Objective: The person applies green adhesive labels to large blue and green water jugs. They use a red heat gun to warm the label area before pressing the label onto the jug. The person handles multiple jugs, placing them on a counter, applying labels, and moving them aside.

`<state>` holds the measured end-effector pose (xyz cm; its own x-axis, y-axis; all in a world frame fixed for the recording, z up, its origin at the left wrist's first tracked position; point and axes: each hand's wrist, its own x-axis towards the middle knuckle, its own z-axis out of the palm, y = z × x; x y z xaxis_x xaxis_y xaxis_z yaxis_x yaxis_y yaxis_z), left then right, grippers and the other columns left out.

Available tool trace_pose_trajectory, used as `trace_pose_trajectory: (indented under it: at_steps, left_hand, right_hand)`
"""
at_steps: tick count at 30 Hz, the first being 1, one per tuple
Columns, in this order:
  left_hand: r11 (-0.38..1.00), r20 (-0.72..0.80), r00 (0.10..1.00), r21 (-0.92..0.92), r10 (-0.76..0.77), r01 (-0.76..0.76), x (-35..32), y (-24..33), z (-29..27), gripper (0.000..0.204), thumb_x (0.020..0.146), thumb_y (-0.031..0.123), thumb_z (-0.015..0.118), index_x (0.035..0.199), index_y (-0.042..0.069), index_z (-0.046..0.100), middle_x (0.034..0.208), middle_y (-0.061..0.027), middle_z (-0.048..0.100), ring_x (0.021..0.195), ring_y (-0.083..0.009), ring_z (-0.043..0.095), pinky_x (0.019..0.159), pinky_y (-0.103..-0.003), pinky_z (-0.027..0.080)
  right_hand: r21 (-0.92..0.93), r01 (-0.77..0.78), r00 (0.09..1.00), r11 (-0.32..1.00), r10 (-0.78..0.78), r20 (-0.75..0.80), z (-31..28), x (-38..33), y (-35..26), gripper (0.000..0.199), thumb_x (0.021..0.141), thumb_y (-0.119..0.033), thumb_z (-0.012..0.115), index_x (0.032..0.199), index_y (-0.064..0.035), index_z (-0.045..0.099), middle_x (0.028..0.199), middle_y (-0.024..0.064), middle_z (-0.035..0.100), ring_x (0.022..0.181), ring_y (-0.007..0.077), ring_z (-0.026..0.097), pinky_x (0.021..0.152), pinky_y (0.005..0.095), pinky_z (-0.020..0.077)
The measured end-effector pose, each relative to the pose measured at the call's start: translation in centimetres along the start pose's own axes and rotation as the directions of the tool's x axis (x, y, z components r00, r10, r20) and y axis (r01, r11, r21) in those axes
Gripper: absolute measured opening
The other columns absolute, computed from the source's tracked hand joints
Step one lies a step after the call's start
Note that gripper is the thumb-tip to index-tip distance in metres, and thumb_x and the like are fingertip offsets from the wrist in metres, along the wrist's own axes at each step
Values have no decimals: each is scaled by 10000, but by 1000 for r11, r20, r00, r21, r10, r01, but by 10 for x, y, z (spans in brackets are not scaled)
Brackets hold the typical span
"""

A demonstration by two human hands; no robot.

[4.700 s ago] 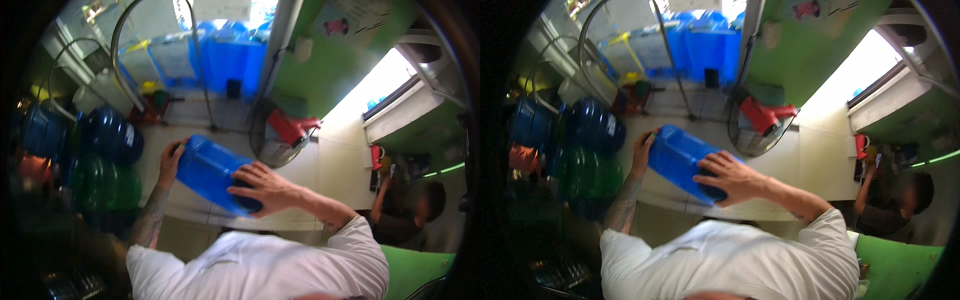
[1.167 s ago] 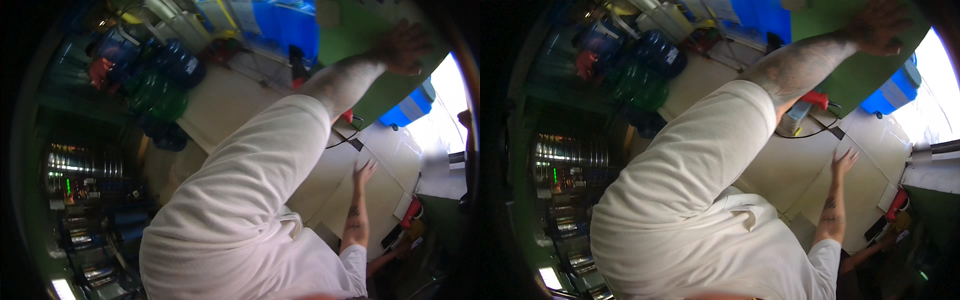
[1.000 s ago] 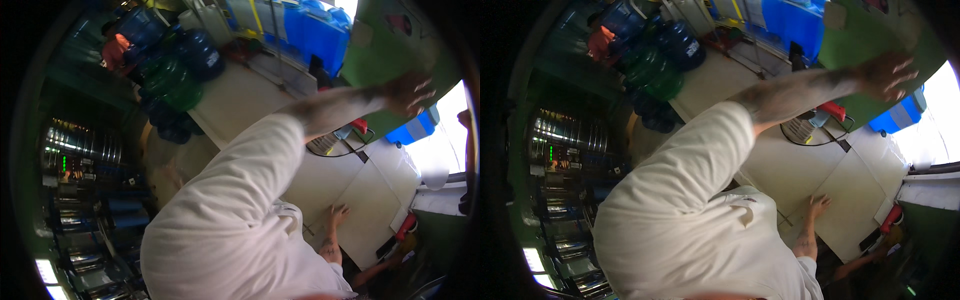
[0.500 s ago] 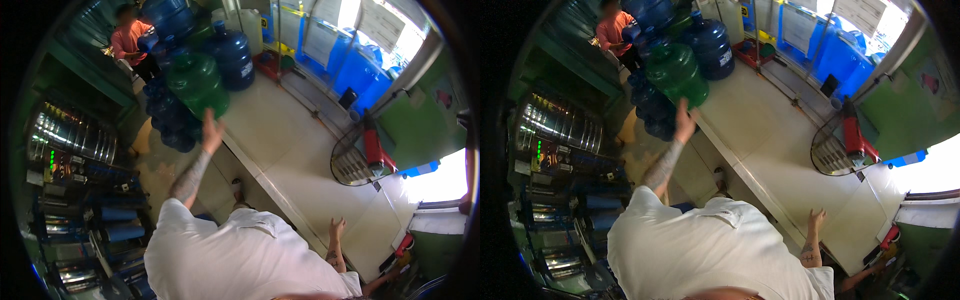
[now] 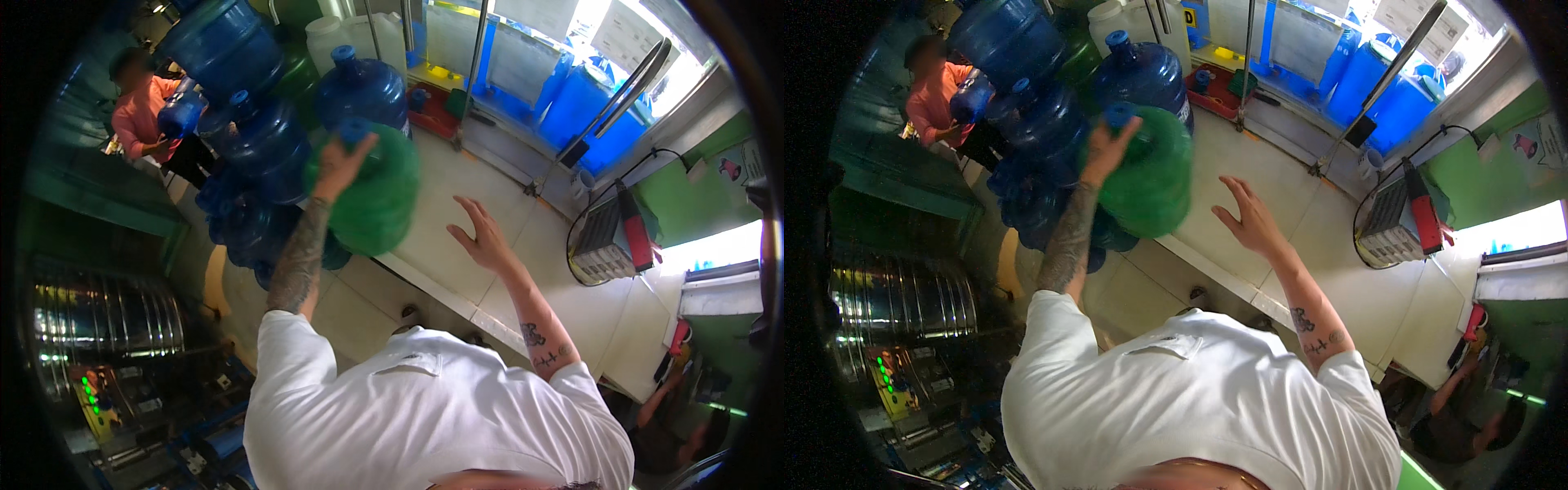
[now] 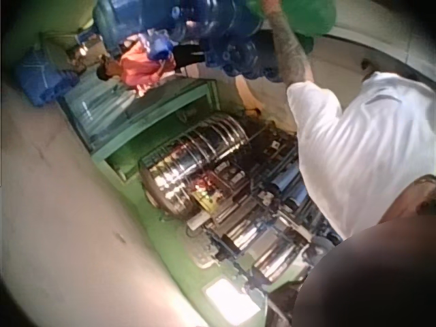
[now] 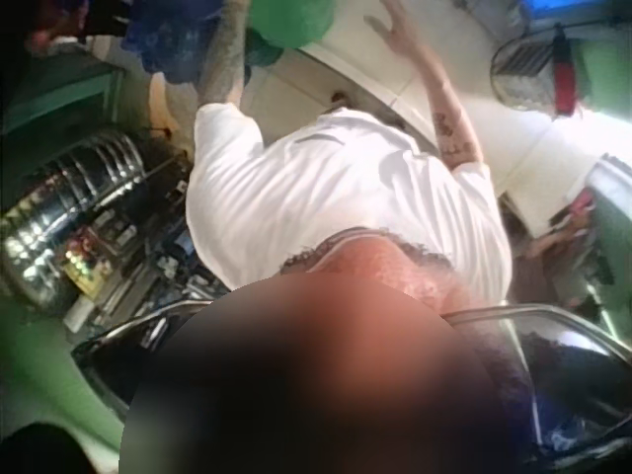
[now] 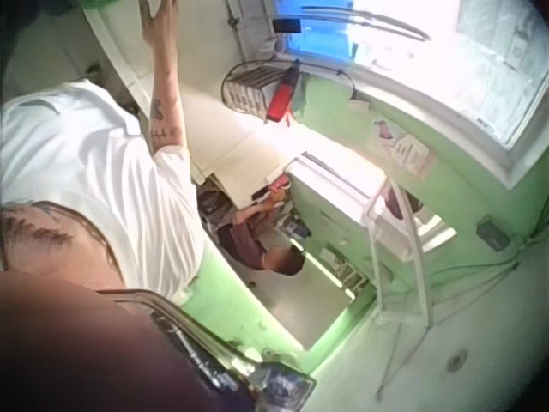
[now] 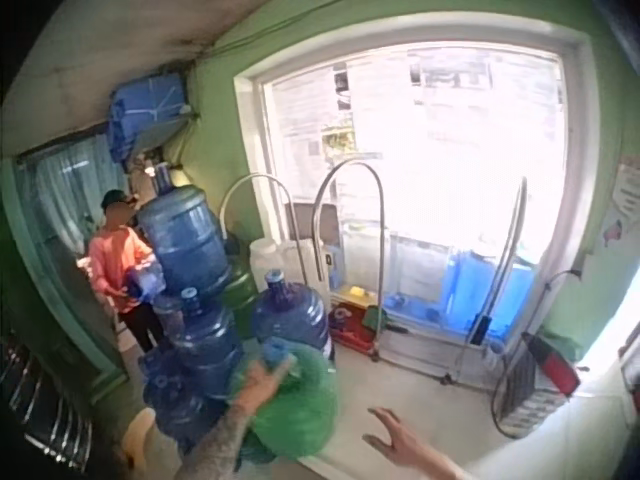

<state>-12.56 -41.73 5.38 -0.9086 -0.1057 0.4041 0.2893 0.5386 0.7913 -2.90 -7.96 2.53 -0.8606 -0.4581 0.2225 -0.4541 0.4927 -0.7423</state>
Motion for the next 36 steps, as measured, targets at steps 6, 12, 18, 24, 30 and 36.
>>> trace_pose_trajectory:
  at_steps: [6, 12, 18, 24, 30, 36]
  left_hand:
    - [949, 469, 831, -239, 299, -207, -27, 75, 110, 659, 937, 407, 736, 1422, 31, 496, 1405, -177, 559, 1299, -273, 540, 1090, -395, 420]
    - [948, -143, 941, -52, 306, -315, 93, 0, 80, 840, 937, 426, 722, 1531, -25, 336, 1561, -229, 388, 1439, -351, 400, 1168, -433, 341]
    - [999, -162, 986, 13, -50, 53, 205, -104, 15, 897, 858, 535, 770, 1451, -41, 421, 1439, -249, 516, 1349, -364, 496, 1131, -415, 385]
    - [991, -62, 998, 131, -22, 30, 237, -130, 28, 790, 915, 647, 614, 1350, -6, 519, 1201, -291, 665, 1134, -462, 631, 969, -480, 506]
    - [980, 233, 953, -102, 193, -174, 184, -77, 31, 710, 905, 636, 660, 1246, 25, 541, 1061, -253, 699, 1023, -440, 682, 869, -499, 541]
    - [693, -111, 685, 148, 720, -705, 220, -38, -126, 878, 862, 426, 802, 1506, 5, 378, 1446, -214, 519, 1388, -380, 470, 1169, -459, 360]
  right_hand:
    - [-229, -17, 964, 973, -45, -261, -22, 31, -14, 827, 913, -369, 742, 1535, -15, 330, 1453, 232, 500, 1314, 419, 506, 1080, 478, 428]
    - [-200, -275, 863, 940, 150, -482, -81, -39, 19, 669, 884, -303, 786, 1392, -6, 468, 1207, 218, 671, 1115, 401, 648, 975, 467, 500]
    - [-204, -416, 718, 886, 183, -671, -118, -90, 37, 746, 898, -299, 781, 1479, -5, 416, 1454, 202, 516, 1366, 334, 486, 1146, 425, 355]
    - [-137, -403, 347, 905, 13, -938, -82, -53, -21, 626, 980, -198, 674, 1506, -7, 392, 1512, 161, 474, 1370, 289, 470, 1147, 447, 352]
    - [-77, -215, 793, 974, 128, -595, 41, 156, -40, 742, 962, -215, 713, 1564, -55, 311, 1530, 196, 453, 1413, 313, 449, 1153, 463, 359]
    - [92, -245, 765, 965, 251, -593, 80, 250, -36, 843, 898, -338, 794, 1543, -76, 320, 1388, 213, 558, 1291, 349, 554, 1098, 458, 421]
